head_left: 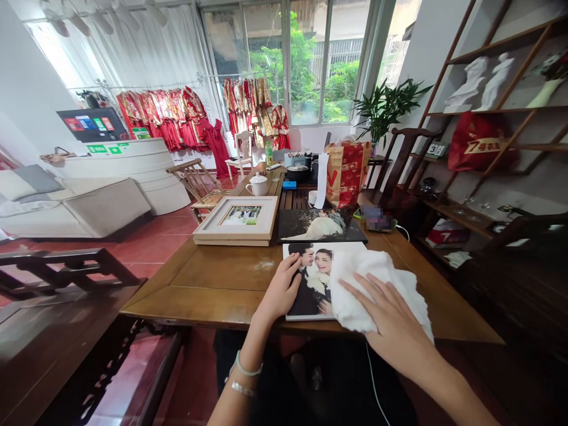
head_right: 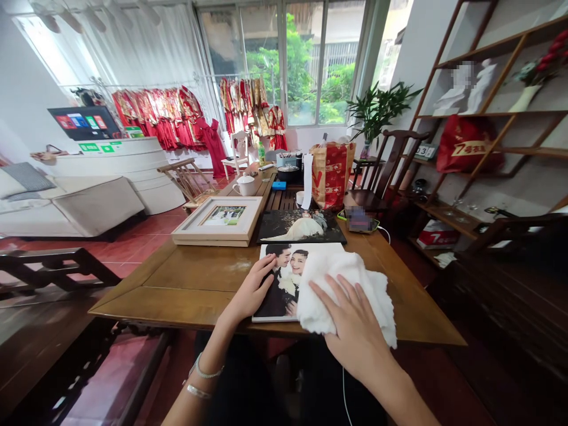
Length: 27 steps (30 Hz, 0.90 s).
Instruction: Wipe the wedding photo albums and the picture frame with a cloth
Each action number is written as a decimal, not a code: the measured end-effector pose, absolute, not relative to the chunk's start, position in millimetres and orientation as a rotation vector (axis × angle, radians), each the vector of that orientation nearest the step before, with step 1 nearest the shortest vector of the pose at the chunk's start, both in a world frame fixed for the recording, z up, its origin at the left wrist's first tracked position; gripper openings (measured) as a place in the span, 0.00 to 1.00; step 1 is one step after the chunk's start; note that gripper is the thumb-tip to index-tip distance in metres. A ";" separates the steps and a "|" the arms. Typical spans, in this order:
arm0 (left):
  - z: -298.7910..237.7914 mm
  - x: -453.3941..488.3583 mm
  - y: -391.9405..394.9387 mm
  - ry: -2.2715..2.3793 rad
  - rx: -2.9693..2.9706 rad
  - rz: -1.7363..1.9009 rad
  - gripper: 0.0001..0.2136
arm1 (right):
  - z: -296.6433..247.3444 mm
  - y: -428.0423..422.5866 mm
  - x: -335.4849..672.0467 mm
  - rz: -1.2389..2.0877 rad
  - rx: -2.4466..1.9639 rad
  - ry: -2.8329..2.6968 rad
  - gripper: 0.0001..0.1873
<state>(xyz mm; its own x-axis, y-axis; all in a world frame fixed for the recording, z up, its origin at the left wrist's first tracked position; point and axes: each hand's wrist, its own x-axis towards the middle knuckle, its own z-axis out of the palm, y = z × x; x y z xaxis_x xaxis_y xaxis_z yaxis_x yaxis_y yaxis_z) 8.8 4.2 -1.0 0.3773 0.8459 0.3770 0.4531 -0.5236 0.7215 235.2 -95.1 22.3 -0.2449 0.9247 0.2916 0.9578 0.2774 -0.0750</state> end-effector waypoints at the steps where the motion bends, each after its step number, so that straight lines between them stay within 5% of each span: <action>1: -1.0 8.8 4.2 1.115 2.132 1.018 0.19 | 20.9 -89.2 231.8 -0.215 -1.767 -2.224 0.44; 5: -1.7 8.3 5.2 1.111 2.146 1.021 0.19 | 21.1 -78.0 201.6 -0.259 -1.750 -2.188 0.40; 17: -4.7 7.2 6.7 1.075 2.157 1.049 0.19 | 40.7 -128.9 191.7 0.260 -1.365 -2.481 0.50; 27: -3.2 7.9 5.6 1.099 2.168 1.042 0.19 | 41.5 4.4 230.0 0.271 -1.554 -2.226 0.26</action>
<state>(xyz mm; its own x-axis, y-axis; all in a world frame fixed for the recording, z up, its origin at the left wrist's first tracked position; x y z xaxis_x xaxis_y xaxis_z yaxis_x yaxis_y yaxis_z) 7.9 5.6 -3.2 0.3841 0.8280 0.4086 0.4521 -0.5545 0.6987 230.0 4.4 41.5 -0.2942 0.9302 0.2196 0.8501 0.3597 -0.3845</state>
